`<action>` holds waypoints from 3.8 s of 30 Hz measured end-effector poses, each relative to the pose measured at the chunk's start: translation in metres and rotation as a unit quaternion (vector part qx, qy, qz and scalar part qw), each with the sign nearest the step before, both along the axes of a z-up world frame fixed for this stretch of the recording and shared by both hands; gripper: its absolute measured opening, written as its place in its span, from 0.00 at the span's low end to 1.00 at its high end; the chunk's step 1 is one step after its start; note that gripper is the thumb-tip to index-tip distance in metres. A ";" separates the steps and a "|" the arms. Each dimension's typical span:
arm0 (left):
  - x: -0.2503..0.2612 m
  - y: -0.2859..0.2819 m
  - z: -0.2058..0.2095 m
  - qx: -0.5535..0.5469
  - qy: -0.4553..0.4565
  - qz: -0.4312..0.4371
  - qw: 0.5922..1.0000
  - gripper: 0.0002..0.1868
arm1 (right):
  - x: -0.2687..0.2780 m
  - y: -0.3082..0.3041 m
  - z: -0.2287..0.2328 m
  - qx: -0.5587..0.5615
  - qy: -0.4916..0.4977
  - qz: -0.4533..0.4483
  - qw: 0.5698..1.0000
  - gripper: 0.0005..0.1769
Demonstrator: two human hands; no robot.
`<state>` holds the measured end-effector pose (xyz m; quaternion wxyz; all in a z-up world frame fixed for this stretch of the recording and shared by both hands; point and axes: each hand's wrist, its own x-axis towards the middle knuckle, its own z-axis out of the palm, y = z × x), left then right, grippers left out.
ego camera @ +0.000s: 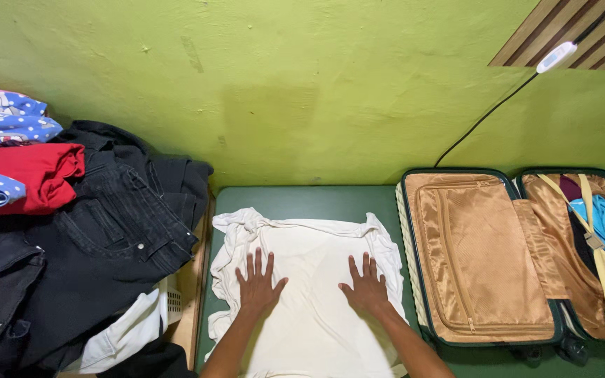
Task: The person folds a blue cloth by hand on a green surface and places it into an open suitcase, then picks up a white shirt from a pile and folds it.
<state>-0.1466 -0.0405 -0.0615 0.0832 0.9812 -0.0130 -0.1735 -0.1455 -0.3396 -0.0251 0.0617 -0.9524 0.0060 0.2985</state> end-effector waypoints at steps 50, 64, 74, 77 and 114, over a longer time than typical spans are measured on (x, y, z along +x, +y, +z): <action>-0.119 0.027 -0.010 -0.092 -0.163 -0.194 0.963 0.28 | -0.122 -0.020 -0.015 0.197 -0.236 0.052 0.950 0.12; -0.133 0.033 0.041 -0.068 0.046 -0.256 0.963 0.43 | -0.140 -0.037 0.019 0.158 -0.049 0.158 0.973 0.21; -0.147 0.047 0.014 -0.146 -0.063 -0.254 0.954 0.14 | -0.153 -0.057 -0.007 0.168 -0.044 0.214 0.961 0.11; -0.147 0.048 0.012 -0.173 -0.071 -0.191 0.963 0.12 | -0.155 -0.067 -0.010 0.163 -0.044 0.201 0.965 0.09; -0.032 0.056 0.037 0.001 -0.110 0.072 0.991 0.13 | -0.057 -0.104 -0.010 -0.026 -0.239 0.013 0.971 0.10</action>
